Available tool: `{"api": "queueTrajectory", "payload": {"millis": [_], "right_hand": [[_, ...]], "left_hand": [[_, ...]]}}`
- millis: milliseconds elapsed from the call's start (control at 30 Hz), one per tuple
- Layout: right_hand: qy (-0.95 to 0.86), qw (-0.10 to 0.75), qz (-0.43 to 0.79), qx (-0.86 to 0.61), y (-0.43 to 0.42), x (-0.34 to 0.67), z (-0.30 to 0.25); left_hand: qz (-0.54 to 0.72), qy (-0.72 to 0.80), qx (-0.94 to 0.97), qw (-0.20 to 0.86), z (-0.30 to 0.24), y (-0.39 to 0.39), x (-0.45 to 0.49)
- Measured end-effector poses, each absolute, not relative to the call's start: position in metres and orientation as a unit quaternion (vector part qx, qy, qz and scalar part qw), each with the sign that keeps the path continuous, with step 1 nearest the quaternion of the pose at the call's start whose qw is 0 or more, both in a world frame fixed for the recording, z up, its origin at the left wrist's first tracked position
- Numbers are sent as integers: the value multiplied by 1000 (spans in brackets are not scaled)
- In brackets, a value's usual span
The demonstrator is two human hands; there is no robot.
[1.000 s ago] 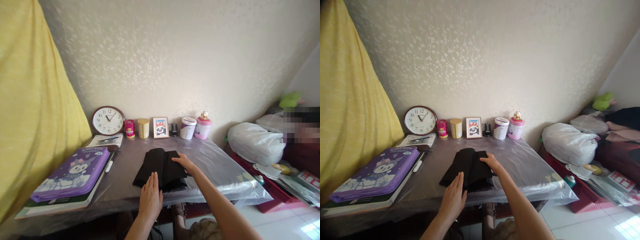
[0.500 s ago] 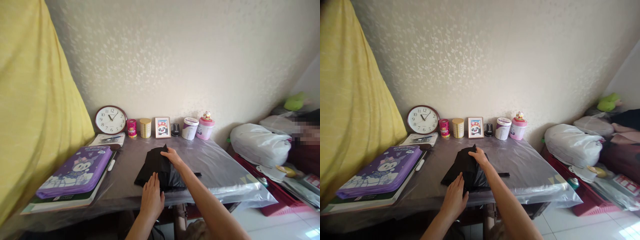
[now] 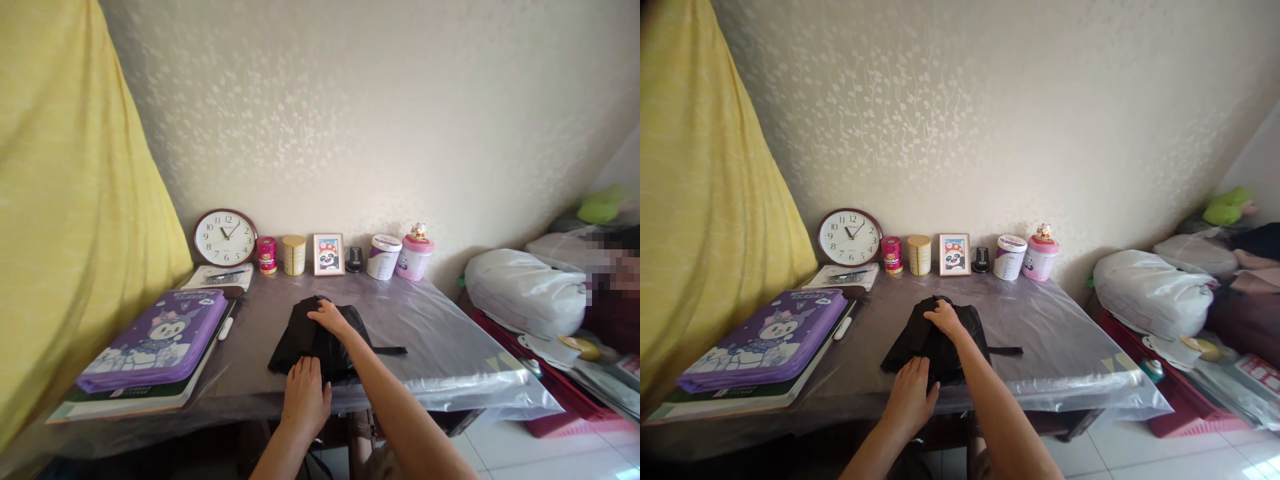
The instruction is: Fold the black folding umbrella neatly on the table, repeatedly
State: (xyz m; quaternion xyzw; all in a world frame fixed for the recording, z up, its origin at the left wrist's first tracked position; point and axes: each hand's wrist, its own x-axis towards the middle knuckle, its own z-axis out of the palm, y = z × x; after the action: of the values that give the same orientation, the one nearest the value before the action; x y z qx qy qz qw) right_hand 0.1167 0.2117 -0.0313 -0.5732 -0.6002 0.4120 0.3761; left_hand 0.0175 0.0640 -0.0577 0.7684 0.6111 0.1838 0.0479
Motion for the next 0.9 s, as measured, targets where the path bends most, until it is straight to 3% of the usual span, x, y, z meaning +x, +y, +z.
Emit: {"api": "queueTrajectory", "payload": {"millis": [367, 500, 633, 900], "right_hand": [[-690, 305, 355, -553, 214, 114, -42], [-713, 286, 323, -554, 209, 113, -36], [-741, 275, 293, -539, 197, 114, -27], [-812, 260, 66, -518, 188, 131, -28]], "left_hand": [[274, 595, 755, -19, -33, 57, 11], [281, 527, 800, -61, -47, 64, 15], [234, 548, 802, -34, -68, 69, 19], [219, 556, 802, -16, -72, 69, 18]]}}
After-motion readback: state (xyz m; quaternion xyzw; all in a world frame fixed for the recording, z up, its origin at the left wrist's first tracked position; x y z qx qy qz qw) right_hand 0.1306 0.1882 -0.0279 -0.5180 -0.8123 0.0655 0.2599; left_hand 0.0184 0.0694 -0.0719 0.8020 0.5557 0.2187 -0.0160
